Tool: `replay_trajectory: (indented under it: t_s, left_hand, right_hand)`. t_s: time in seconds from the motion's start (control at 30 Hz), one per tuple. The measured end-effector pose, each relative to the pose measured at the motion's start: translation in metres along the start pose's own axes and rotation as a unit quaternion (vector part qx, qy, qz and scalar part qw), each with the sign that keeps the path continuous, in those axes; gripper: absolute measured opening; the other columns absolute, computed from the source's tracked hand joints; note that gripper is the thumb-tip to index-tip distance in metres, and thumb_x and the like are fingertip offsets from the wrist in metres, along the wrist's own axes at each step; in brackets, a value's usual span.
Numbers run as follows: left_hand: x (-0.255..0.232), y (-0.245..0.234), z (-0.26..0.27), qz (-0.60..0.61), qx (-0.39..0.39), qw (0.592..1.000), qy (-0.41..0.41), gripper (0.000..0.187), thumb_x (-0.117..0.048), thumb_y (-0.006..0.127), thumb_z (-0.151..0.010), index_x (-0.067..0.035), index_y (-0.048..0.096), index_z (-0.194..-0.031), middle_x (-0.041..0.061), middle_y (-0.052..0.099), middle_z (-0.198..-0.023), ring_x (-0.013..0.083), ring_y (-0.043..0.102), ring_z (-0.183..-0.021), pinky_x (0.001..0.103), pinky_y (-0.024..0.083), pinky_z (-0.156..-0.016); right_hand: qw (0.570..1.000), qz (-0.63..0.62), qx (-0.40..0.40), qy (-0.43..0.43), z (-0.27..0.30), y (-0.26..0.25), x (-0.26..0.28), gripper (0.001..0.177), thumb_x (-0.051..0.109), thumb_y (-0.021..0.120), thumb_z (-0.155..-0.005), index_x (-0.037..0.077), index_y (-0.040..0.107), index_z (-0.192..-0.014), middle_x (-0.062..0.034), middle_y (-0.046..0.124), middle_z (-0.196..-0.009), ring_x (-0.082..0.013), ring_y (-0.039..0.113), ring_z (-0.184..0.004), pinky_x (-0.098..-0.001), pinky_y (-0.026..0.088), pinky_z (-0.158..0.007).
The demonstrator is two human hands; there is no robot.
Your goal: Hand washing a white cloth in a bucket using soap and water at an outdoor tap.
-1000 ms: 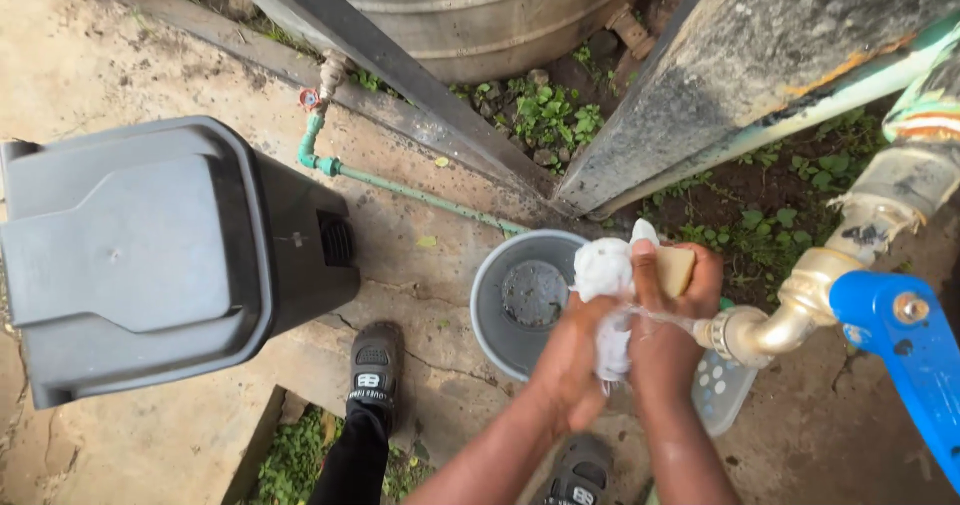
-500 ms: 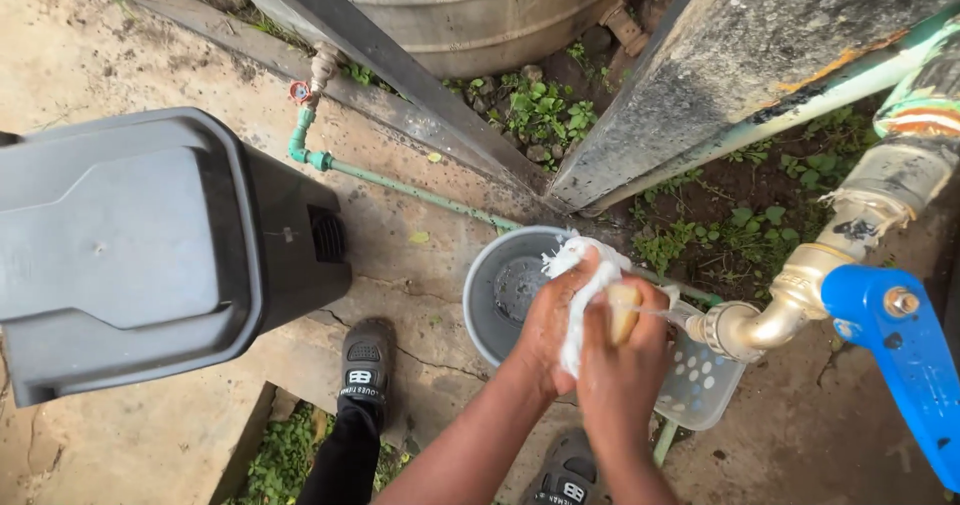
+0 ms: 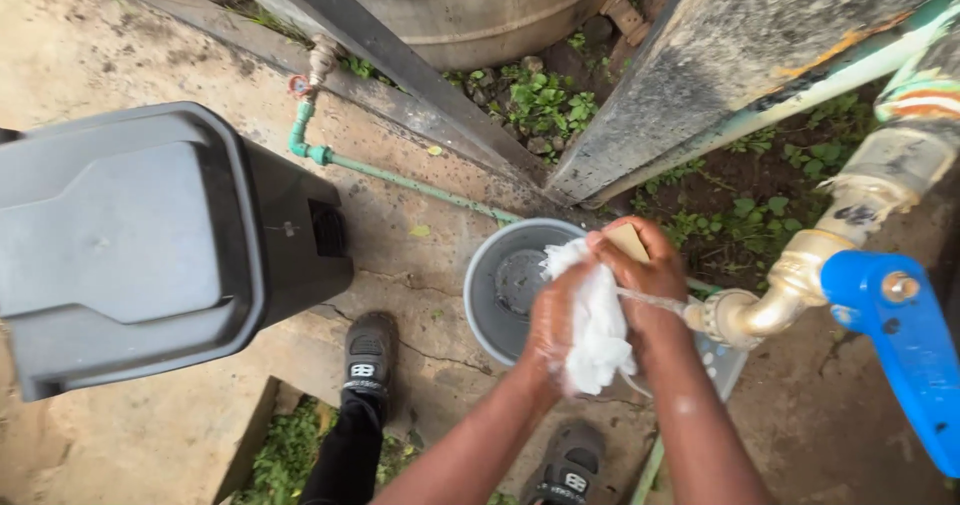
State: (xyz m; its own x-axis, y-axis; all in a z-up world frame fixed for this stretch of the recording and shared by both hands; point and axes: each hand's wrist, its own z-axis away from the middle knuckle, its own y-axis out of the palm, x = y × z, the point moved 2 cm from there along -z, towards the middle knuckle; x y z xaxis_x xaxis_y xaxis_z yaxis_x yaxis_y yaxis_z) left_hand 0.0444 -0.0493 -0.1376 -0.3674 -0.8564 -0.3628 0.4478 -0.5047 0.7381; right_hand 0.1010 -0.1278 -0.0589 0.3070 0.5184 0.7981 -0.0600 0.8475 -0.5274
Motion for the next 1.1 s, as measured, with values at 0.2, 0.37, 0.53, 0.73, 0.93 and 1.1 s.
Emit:
replay_trajectory:
  t_s: [0.2, 0.37, 0.53, 0.73, 0.93, 1.1]
  left_hand:
    - [-0.025, 0.013, -0.005, 0.122, 0.016, 0.991, -0.046, 0.037, -0.026, 0.063, -0.101, -0.019, 0.046, -0.134, 0.015, 0.068, -0.111, 0.027, 0.071, -0.088, 0.038, 0.062, -0.072]
    - [-0.052, 0.071, 0.048, 0.122, -0.037, 0.992, -0.018, 0.068, -0.04, 0.057, -0.09, -0.035, 0.034, -0.153, 0.014, 0.062, -0.123, 0.0254, 0.068, -0.099, 0.037, 0.063, -0.077]
    - [-0.018, 0.016, 0.0, -0.061, -0.062, 0.992, 0.09, 0.038, -0.017, 0.065, -0.1, 0.002, 0.06, -0.133, 0.014, 0.069, -0.109, 0.0226, 0.065, -0.09, 0.035, 0.057, -0.074]
    - [-0.036, 0.038, 0.048, 0.078, -0.079, 0.994, 0.016, 0.025, -0.005, 0.061, -0.094, -0.007, 0.064, -0.119, 0.008, 0.072, -0.104, 0.018, 0.071, -0.089, 0.034, 0.06, -0.078]
    - [-0.061, 0.026, 0.056, -0.056, -0.045, 0.99, -0.123, 0.029, -0.009, 0.064, -0.092, -0.004, 0.064, -0.12, 0.012, 0.073, -0.111, 0.0253, 0.074, -0.095, 0.047, 0.063, -0.081]
    - [-0.072, 0.033, 0.028, 0.018, -0.182, 0.975, -0.128, 0.038, -0.028, 0.07, -0.091, -0.013, 0.051, -0.12, 0.013, 0.07, -0.112, 0.0293, 0.074, -0.098, 0.047, 0.063, -0.082]
  right_hand:
    - [0.921, -0.38, -0.078, 0.039, 0.066, 0.011, 0.024, 0.034, 0.017, 0.075, -0.092, 0.011, 0.055, -0.119, -0.0011, 0.06, -0.106, -0.0132, 0.061, -0.094, -0.0315, 0.055, -0.08]
    - [0.96, -0.257, -0.111, -0.016, 0.053, 0.015, 0.013, 0.036, 0.014, 0.075, -0.096, 0.008, 0.054, -0.124, -0.0067, 0.058, -0.115, -0.0153, 0.057, -0.1, -0.0307, 0.051, -0.086]
    - [0.959, -0.264, -0.095, -0.043, 0.062, 0.019, 0.031, 0.046, 0.014, 0.072, -0.087, 0.008, 0.048, -0.126, -0.0072, 0.061, -0.119, -0.0188, 0.063, -0.11, -0.0329, 0.055, -0.093]
    - [0.976, -0.013, -0.168, -0.14, 0.044, 0.015, 0.015, 0.033, 0.022, 0.071, -0.103, 0.003, 0.054, -0.124, -0.0126, 0.059, -0.139, -0.0234, 0.064, -0.116, -0.0373, 0.051, -0.097]
    - [0.933, -0.334, -0.007, 0.131, -0.013, -0.005, -0.004, 0.043, 0.022, 0.088, -0.079, 0.009, 0.06, -0.108, -0.0028, 0.061, -0.091, -0.0185, 0.06, -0.079, -0.0364, 0.052, -0.069]
    - [0.954, -0.298, 0.008, 0.033, 0.035, 0.002, 0.02, 0.044, 0.02, 0.084, -0.076, 0.012, 0.058, -0.112, -0.0029, 0.061, -0.103, -0.0178, 0.061, -0.09, -0.0345, 0.056, -0.073]
